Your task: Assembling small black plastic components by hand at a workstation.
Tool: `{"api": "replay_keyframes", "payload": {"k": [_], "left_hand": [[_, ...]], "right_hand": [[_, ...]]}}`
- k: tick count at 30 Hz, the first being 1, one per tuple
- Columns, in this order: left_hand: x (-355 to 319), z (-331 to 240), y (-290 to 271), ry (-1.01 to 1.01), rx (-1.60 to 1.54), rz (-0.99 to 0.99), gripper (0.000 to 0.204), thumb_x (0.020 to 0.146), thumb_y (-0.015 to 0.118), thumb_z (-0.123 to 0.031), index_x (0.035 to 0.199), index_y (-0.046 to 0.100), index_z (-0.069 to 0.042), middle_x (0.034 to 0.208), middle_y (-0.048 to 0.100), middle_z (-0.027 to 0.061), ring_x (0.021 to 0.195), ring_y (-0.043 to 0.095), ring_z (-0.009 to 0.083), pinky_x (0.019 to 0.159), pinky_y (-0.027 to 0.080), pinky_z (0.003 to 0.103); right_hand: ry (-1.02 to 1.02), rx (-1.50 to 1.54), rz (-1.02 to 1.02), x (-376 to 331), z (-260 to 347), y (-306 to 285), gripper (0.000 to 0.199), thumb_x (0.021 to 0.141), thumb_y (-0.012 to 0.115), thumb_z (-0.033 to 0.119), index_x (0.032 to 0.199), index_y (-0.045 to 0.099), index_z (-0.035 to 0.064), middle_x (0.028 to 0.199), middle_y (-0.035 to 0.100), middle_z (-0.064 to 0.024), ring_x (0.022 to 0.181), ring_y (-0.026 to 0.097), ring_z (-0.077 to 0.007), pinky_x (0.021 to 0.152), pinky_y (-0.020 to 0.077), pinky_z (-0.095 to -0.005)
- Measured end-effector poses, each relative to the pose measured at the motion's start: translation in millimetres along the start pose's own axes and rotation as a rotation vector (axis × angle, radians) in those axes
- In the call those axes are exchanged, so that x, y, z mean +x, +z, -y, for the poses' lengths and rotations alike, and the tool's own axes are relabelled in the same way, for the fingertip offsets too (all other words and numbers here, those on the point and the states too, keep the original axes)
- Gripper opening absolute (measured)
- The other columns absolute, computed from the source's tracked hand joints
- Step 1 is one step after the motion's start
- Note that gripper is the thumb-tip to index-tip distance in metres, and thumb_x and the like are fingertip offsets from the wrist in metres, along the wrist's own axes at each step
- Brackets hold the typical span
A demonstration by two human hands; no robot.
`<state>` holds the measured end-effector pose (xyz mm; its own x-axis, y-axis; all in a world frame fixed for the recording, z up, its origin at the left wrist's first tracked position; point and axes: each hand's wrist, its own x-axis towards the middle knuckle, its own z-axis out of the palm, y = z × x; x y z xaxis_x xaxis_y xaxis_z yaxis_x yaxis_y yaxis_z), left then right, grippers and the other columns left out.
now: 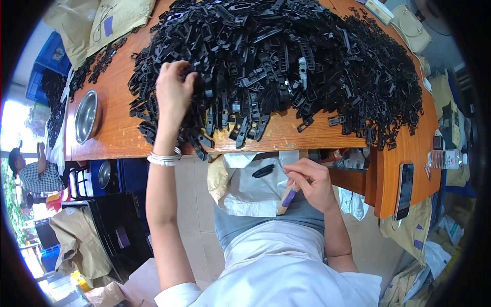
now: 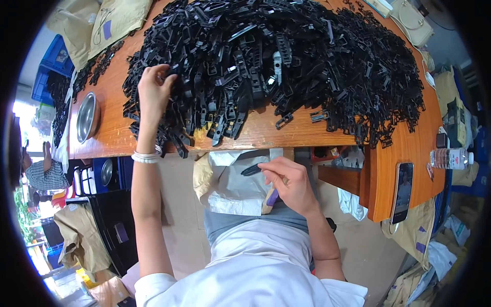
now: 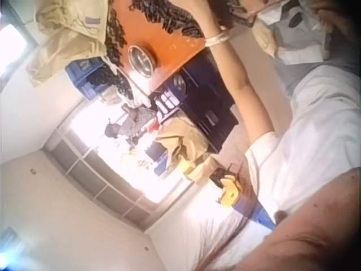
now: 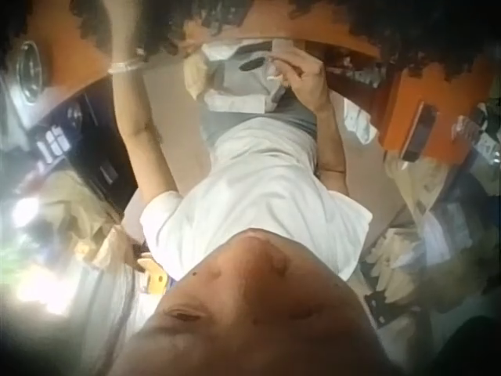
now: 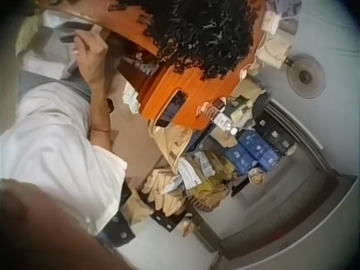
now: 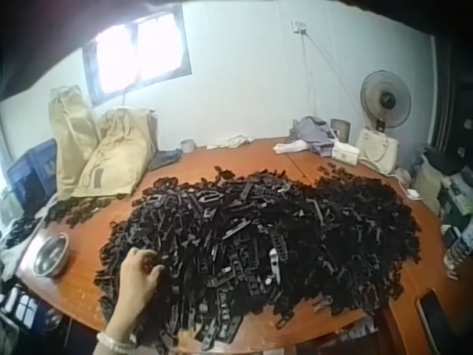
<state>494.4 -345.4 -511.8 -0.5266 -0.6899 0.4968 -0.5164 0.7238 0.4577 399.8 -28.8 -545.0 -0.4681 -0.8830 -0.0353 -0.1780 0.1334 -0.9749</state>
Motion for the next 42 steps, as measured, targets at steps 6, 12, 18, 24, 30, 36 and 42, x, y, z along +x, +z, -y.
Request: {"api": "replay_keyframes", "payload": {"k": [6, 12, 18, 24, 30, 36, 42], "left_hand": [[5, 10, -8, -0.097, -0.137, 0.039, 0.014, 0.072, 0.065, -0.01, 0.082, 0.063, 0.001, 0.071, 0.058, 0.0075, 0.058, 0.052, 0.014, 0.059, 0.044, 0.026], [-36, -33, -15, -0.313, -0.685, 0.216, 0.003, 0.082, 0.058, -0.005, 0.082, 0.055, -0.005, 0.062, 0.053, -0.0017, 0.052, 0.051, 0.0056, 0.047, 0.038, 0.017], [-86, -72, -1, -0.441, -1.208, 0.522, 0.019, 0.089, 0.046, -0.002, 0.108, 0.051, 0.001, 0.083, 0.066, 0.013, 0.047, 0.054, 0.0085, 0.038, 0.035, 0.016], [-100, -94, 3, -0.695, -1.551, 0.686, 0.029, 0.095, 0.042, -0.017, 0.112, 0.049, 0.005, 0.086, 0.064, 0.0173, 0.047, 0.054, 0.0128, 0.037, 0.037, 0.018], [-103, -99, 3, -0.712, -1.458, 0.775, 0.036, 0.095, 0.041, -0.02, 0.117, 0.049, 0.008, 0.077, 0.061, 0.0153, 0.045, 0.048, 0.0109, 0.037, 0.036, 0.019], [-108, -106, -1, -0.836, -1.494, 0.956, 0.037, 0.093, 0.048, -0.019, 0.12, 0.049, 0.007, 0.068, 0.057, 0.008, 0.045, 0.049, 0.0092, 0.04, 0.036, 0.019], [-110, -114, -15, -0.459, -1.117, 1.03, 0.043, 0.077, 0.065, -0.002, 0.117, 0.051, 0.006, 0.056, 0.058, 0.0038, 0.047, 0.055, 0.008, 0.042, 0.04, 0.019]], "right_hand": [[-0.06, -0.1, -0.215, 7, -9, -18, 0.014, 0.083, 0.052, -0.003, 0.092, 0.063, -0.0039, 0.081, 0.059, -0.0071, 0.062, 0.059, -0.0103, 0.048, 0.0425, -0.0202], [-0.084, -0.247, -0.504, 42, -12, -21, 0.019, 0.083, 0.06, 0.004, 0.101, 0.06, -0.002, 0.072, 0.052, -0.0043, 0.051, 0.047, -0.0069, 0.047, 0.0378, -0.0199], [-0.212, -0.851, -0.443, 55, -6, -10, 0.033, 0.074, 0.07, 0.012, 0.104, 0.057, 0.0049, 0.077, 0.051, -0.0088, 0.059, 0.056, -0.0213, 0.052, 0.0432, -0.0322], [-0.17, -0.734, -0.477, 44, -11, -13, 0.02, 0.079, 0.061, 0.003, 0.098, 0.056, 0.0027, 0.081, 0.053, -0.0106, 0.063, 0.058, -0.0239, 0.056, 0.0456, -0.0329], [-0.181, -0.283, -0.565, 32, -7, -12, 0.015, 0.081, 0.056, -0.005, 0.096, 0.057, -0.0004, 0.077, 0.059, -0.0084, 0.06, 0.055, -0.0105, 0.054, 0.0444, -0.0238], [-0.498, -0.161, -0.351, 32, 23, -15, 0.015, 0.07, 0.067, -0.008, 0.083, 0.064, -0.0011, 0.075, 0.06, -0.0075, 0.064, 0.056, -0.0118, 0.055, 0.0441, -0.0208], [-0.494, -0.137, -0.215, 43, 31, -16, 0.017, 0.066, 0.069, -0.005, 0.081, 0.067, 0.0019, 0.073, 0.058, -0.0054, 0.062, 0.054, -0.0125, 0.052, 0.04, -0.0222]]}}
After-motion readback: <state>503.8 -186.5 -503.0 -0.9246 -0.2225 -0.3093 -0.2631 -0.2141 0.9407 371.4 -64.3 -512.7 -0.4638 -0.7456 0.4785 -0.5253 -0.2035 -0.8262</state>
